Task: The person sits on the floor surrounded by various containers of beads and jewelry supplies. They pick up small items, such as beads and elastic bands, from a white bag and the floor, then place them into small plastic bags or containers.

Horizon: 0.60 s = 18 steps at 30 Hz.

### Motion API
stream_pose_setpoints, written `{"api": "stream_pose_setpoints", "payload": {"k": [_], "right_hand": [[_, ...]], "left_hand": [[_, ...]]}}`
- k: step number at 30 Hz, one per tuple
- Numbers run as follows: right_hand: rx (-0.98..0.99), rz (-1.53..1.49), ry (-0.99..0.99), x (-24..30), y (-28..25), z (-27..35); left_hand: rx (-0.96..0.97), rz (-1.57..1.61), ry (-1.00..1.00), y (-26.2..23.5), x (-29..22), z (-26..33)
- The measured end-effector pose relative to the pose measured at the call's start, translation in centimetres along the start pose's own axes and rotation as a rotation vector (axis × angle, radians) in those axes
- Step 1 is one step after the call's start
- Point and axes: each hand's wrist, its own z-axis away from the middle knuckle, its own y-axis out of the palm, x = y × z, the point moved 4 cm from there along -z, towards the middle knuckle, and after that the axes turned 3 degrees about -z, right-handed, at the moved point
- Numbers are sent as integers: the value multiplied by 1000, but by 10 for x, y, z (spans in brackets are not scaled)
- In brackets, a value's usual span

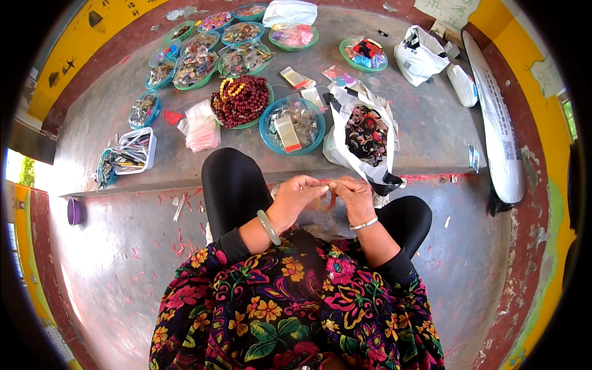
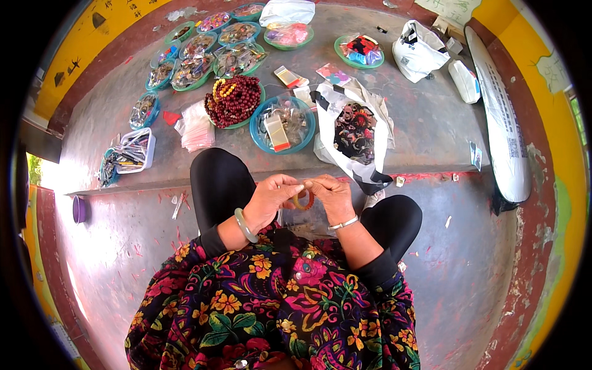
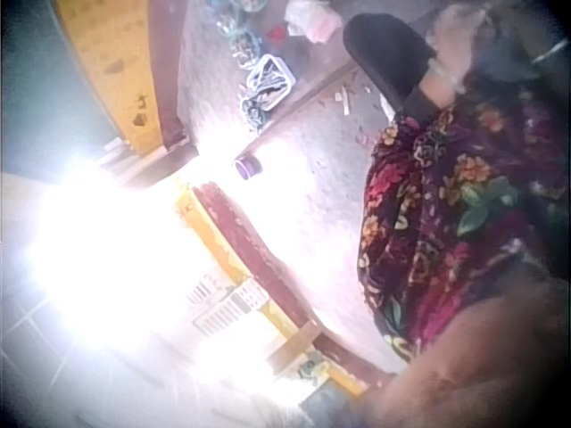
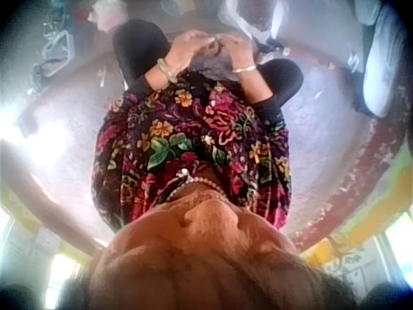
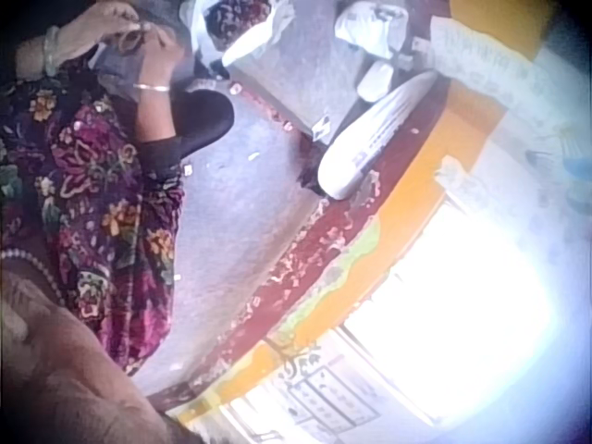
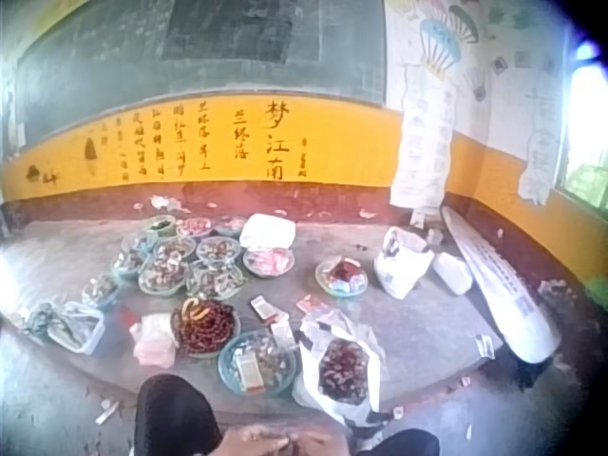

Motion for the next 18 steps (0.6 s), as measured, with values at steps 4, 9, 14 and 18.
{"api": "stream_pose_setpoints", "payload": {"k": [4,9,14,18], "right_hand": [[23,-3,-8,-3,2,1],[42,-13,46,-3,2,3],[57,-5,40,-4,2,2],[35,-42,43,-12,1,2]], "left_hand": [[46,-196,17,-4,10,-5],[57,-226,56,-2,9,-5],[90,-198,49,-3,11,-6],[154,-34,-2,-5,14,-7]]}}
